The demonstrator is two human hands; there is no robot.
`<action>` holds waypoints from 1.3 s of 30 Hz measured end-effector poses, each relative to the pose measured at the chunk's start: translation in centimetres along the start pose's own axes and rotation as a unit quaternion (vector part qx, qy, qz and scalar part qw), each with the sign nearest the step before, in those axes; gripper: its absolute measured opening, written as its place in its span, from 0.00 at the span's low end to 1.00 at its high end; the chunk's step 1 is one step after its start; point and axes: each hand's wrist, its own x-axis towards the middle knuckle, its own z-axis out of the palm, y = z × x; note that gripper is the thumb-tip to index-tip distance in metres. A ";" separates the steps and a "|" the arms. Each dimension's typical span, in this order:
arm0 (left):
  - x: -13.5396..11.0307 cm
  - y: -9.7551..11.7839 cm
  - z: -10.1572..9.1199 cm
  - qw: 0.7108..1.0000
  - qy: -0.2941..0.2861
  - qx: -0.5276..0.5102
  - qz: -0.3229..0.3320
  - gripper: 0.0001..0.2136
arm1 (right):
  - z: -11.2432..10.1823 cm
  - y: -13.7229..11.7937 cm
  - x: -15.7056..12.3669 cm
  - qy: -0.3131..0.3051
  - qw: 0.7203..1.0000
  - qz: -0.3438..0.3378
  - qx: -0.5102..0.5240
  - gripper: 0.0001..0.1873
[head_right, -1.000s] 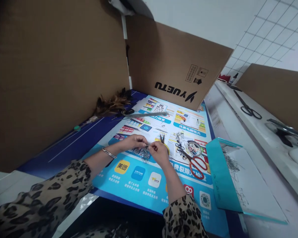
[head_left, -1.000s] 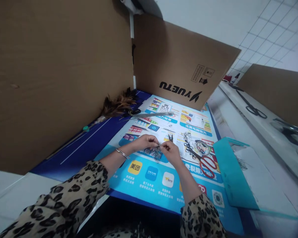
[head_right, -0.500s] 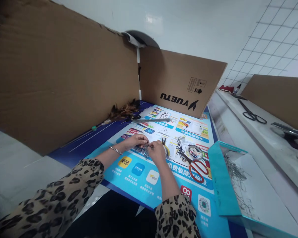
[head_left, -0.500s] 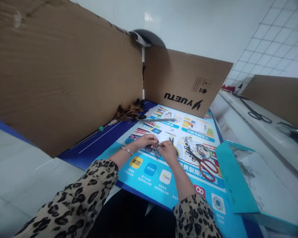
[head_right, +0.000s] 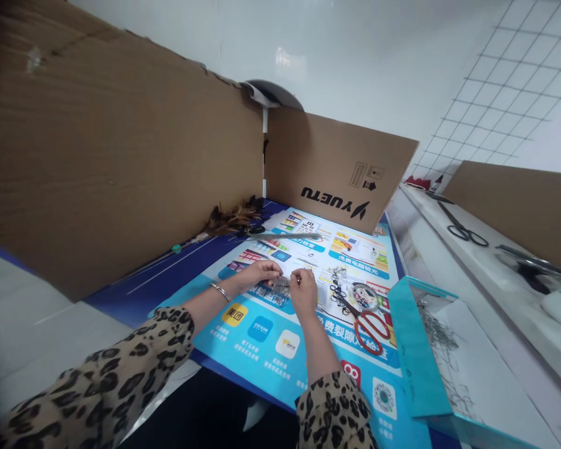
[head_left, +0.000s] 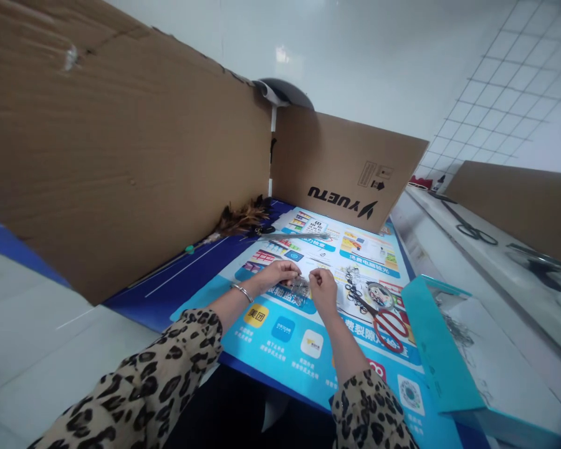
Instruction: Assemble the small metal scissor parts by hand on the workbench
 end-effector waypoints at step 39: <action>-0.4 0.6 -0.3 0.997 -0.067 -0.007 0.022 0.09 | 1.6 -0.9 -0.7 -0.039 0.999 -0.018 -0.017 0.02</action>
